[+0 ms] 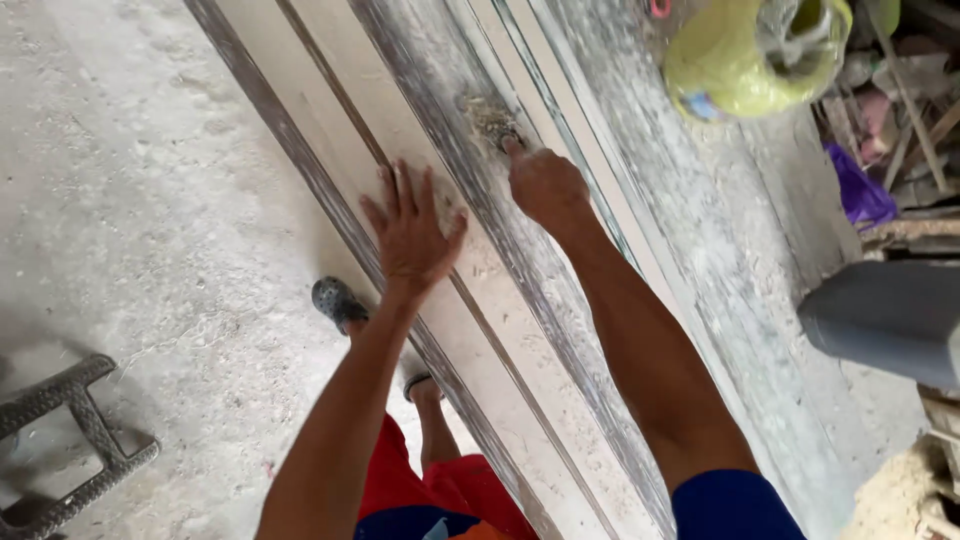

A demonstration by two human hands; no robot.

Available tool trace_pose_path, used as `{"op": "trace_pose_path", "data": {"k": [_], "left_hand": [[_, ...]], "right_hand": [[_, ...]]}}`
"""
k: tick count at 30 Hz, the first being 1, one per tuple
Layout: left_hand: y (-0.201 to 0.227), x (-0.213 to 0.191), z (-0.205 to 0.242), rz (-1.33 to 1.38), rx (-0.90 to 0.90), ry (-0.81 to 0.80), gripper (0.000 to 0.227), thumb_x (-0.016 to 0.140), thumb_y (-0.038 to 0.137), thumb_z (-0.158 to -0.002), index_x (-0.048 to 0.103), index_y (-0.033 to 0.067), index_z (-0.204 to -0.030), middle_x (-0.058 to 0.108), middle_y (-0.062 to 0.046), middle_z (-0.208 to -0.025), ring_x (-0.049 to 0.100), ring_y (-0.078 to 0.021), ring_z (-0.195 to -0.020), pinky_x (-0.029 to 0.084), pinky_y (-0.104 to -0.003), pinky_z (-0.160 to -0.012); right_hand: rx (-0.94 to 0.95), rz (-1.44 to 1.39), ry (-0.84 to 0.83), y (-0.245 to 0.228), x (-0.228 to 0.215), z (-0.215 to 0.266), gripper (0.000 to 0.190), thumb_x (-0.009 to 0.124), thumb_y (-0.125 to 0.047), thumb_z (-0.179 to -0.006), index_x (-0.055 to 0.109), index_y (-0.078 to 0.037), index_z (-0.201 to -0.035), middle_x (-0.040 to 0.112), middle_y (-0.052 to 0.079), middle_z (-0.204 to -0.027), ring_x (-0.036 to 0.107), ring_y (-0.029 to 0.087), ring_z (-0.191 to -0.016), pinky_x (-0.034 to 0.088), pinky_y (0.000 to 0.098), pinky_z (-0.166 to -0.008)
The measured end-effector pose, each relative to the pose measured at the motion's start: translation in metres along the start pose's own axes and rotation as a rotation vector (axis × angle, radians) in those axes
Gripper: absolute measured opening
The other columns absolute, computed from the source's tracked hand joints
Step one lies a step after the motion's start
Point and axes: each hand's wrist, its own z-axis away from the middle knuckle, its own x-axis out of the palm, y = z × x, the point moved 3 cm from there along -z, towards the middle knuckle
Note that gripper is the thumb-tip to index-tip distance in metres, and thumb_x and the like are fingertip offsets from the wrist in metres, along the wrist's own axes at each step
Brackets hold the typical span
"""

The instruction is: Scraping excess plaster and cleaning material from molds on a workshop table.

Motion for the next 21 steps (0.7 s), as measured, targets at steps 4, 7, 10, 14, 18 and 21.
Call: {"op": "trace_pose_path", "data": {"k": [4,7,10,14,18,21], "left_hand": [[-0.005,0.009,-0.004,0.053,0.048,0.035,0.082,0.034,0.064,-0.102,0.026,0.0094,-0.163,0.009,-0.02,-0.171,0.002,-0.0386,-0.158,-0.002,-0.067,-0.122],[-0.003,0.01,0.001,0.088,0.059,0.031,0.081,0.033,0.063,-0.103,0.026,0.0092,-0.163,0.009,-0.021,-0.171,0.003,-0.0394,-0.158,-0.001,-0.068,-0.122],[-0.004,-0.001,-0.013,0.106,0.046,0.013,0.082,0.032,0.064,-0.101,0.026,0.0096,-0.162,0.009,-0.022,-0.17,0.003,-0.0407,-0.157,-0.001,-0.068,-0.12],[-0.002,-0.017,-0.01,0.163,0.037,-0.093,0.082,0.031,0.066,-0.1,0.027,0.0109,-0.16,0.008,-0.023,-0.169,0.002,-0.0413,-0.156,-0.003,-0.069,-0.119],[-0.01,0.004,-0.014,0.204,0.046,-0.08,0.082,0.031,0.067,-0.099,0.027,0.0107,-0.159,0.005,-0.025,-0.168,0.001,-0.0415,-0.155,-0.005,-0.069,-0.118],[-0.028,0.001,-0.029,0.288,0.092,0.003,0.081,0.034,0.064,-0.101,0.027,0.0098,-0.161,0.003,-0.022,-0.169,-0.001,-0.0396,-0.156,-0.008,-0.069,-0.119]], "right_hand": [[0.035,-0.062,0.003,0.005,-0.001,0.072,0.038,0.038,-0.026,-0.109,0.053,-0.012,-0.141,0.067,0.019,-0.072,0.066,0.032,-0.056,0.053,0.0489,-0.046],[0.078,-0.016,-0.052,0.017,0.047,0.207,0.043,0.039,-0.03,-0.107,0.049,-0.016,-0.147,0.063,0.017,-0.069,0.059,0.027,-0.047,0.05,0.0453,-0.038],[0.082,0.023,-0.087,0.02,0.036,0.202,0.049,0.041,-0.034,-0.105,0.045,-0.02,-0.152,0.06,0.014,-0.067,0.052,0.021,-0.038,0.046,0.0417,-0.03],[0.048,0.12,0.007,-0.012,-0.009,0.056,0.045,0.047,-0.034,-0.103,0.055,-0.02,-0.145,0.062,0.017,-0.069,0.061,0.033,-0.049,0.054,0.0513,-0.044],[0.018,0.006,-0.05,-0.026,-0.042,-0.126,0.041,0.047,-0.024,-0.104,0.058,-0.015,-0.142,0.068,0.021,-0.078,0.068,0.04,-0.065,0.057,0.0557,-0.057],[-0.15,0.035,0.21,-0.039,-0.065,-0.132,0.042,0.046,-0.028,-0.11,0.052,-0.015,-0.149,0.065,0.021,-0.077,0.066,0.038,-0.064,0.057,0.0523,-0.058]]}}
